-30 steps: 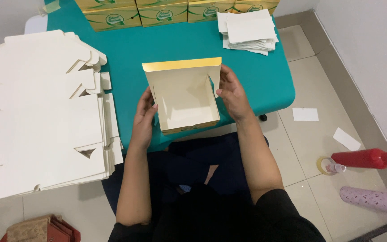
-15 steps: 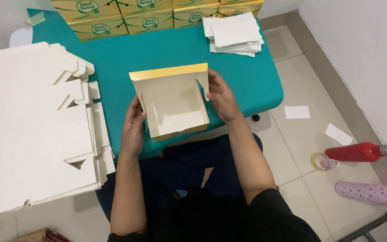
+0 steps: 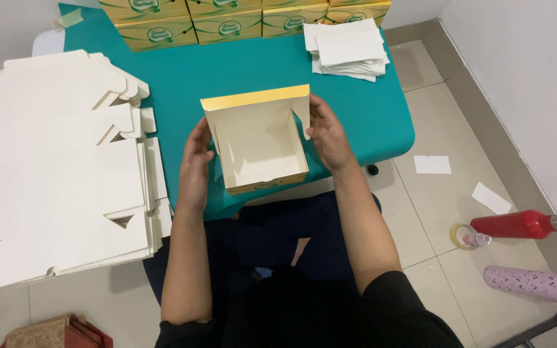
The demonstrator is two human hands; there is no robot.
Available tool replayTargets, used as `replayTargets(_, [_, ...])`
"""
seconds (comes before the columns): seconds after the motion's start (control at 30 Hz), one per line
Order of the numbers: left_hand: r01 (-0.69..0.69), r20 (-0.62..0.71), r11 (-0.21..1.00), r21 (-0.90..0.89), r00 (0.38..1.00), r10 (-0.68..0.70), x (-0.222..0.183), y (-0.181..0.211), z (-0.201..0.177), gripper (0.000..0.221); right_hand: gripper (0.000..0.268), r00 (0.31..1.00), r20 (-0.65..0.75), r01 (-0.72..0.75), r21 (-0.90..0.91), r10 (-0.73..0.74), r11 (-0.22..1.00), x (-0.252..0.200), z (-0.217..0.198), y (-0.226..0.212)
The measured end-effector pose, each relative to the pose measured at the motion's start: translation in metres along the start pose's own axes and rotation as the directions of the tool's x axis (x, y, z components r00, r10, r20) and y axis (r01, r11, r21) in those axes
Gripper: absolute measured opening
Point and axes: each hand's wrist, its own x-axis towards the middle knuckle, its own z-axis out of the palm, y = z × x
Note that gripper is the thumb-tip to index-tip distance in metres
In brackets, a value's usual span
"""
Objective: Folding flat cardboard templates into finished snack boxes
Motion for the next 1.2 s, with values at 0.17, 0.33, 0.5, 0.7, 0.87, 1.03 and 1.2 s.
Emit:
replayTargets(0.17, [-0.101, 0.055, 0.994, 0.033, 0.994, 0.099, 0.009, -0.01, -0.008, 0.059, 0.063, 1.0, 0.017, 0.022, 0.013, -0.023, 1.0, 0.0, 0.0, 0.004])
replayTargets(0.33, [-0.182, 0.066, 0.983, -0.036, 0.981, 0.184, 0.009, -0.025, -0.011, 0.058, 0.061, 0.997, 0.05, 0.063, -0.008, -0.063, 0.998, -0.001, 0.003, 0.006])
replayTargets(0.5, [-0.224, 0.083, 0.973, -0.061, 0.97, 0.229, 0.008, -0.022, -0.009, 0.062, 0.062, 0.998, 0.047, 0.052, -0.06, -0.049, 0.997, -0.005, 0.0, 0.004])
replayTargets(0.7, [-0.22, 0.028, 0.974, 0.059, 0.975, 0.219, 0.004, -0.01, -0.003, 0.059, 0.065, 1.0, -0.016, -0.018, 0.057, 0.019, 0.998, -0.007, 0.016, -0.005])
replayTargets(0.87, [-0.216, 0.026, 0.974, 0.068, 0.976, 0.214, 0.004, -0.01, -0.005, 0.061, 0.069, 0.999, -0.024, -0.026, 0.044, 0.027, 0.999, -0.008, 0.014, -0.002])
replayTargets(1.03, [-0.224, 0.042, 0.973, 0.049, 0.974, 0.222, 0.004, -0.01, -0.004, 0.063, 0.069, 0.999, -0.048, -0.012, -0.014, 0.011, 1.0, -0.008, 0.018, -0.006])
replayTargets(1.2, [-0.194, 0.01, 0.979, 0.069, 0.981, 0.193, 0.001, -0.007, -0.003, 0.067, 0.072, 1.0, -0.023, 0.011, -0.029, -0.012, 1.0, -0.009, 0.017, -0.003])
